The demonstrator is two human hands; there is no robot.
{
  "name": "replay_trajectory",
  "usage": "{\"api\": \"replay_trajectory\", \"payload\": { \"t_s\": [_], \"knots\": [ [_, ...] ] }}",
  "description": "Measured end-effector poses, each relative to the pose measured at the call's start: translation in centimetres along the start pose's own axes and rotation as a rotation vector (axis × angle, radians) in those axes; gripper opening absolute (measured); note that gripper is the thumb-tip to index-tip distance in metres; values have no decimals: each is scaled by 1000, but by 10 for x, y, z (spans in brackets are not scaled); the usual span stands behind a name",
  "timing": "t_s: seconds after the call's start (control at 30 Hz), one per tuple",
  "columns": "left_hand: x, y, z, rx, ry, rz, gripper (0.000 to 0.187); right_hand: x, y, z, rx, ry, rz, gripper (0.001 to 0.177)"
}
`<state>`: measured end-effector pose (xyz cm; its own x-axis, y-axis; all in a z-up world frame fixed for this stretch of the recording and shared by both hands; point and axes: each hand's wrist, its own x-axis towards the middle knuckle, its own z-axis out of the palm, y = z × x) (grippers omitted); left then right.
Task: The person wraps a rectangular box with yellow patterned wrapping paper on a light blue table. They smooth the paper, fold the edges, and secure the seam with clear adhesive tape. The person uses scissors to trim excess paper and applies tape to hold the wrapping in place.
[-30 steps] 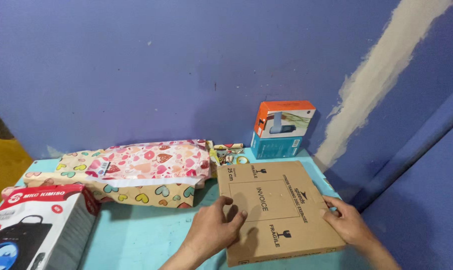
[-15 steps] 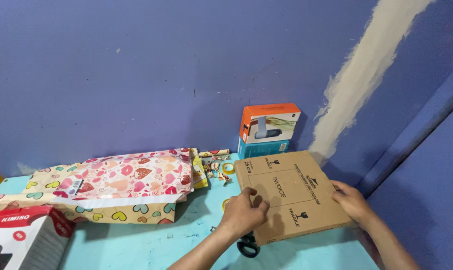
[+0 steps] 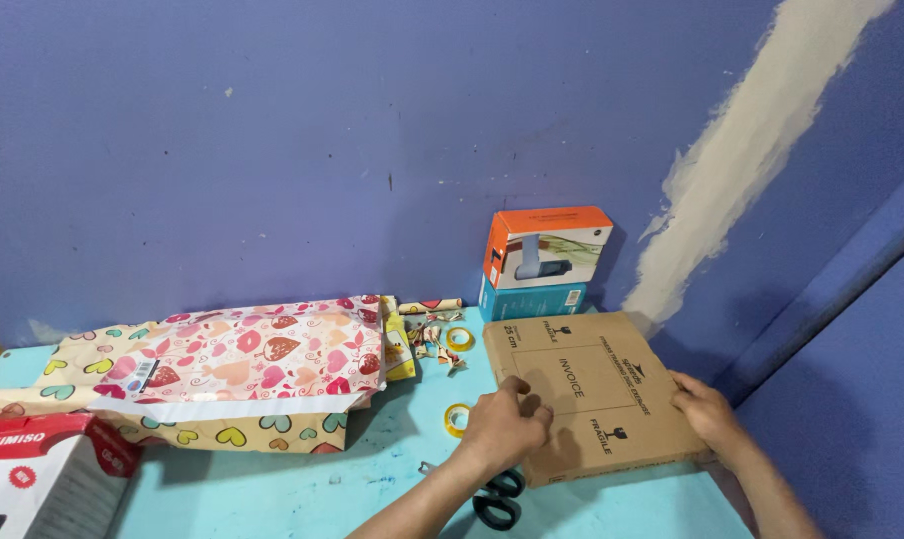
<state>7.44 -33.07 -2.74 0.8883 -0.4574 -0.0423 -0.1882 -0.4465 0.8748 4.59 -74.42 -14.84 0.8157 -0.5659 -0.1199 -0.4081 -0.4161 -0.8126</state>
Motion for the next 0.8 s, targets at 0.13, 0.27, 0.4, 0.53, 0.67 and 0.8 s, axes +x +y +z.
{"api": "replay_trajectory", "payload": {
  "t_s": [0.13, 0.27, 0.4, 0.53, 0.67, 0.8],
  "knots": [
    [-2, 1, -4, 36, -61, -12, 65, 0, 2, 1, 14, 7, -56, 52],
    [-11, 2, -22, 46, -72, -2, 68, -11, -18, 2, -276, 156, -164, 60],
    [-29, -3, -48, 129, 57, 162, 62, -47, -65, 13, -667, 339, -245, 68],
    [-48, -14, -77, 182, 185, 252, 59, -92, -122, 47, -634, 370, -611, 64],
    [-71, -33, -110, 313, 342, 388, 57, -138, -175, 87, -565, 277, -891, 66],
    [-95, -55, -144, 385, 474, 442, 57, -180, -217, 130, -560, 133, -882, 65]
  ]
}}
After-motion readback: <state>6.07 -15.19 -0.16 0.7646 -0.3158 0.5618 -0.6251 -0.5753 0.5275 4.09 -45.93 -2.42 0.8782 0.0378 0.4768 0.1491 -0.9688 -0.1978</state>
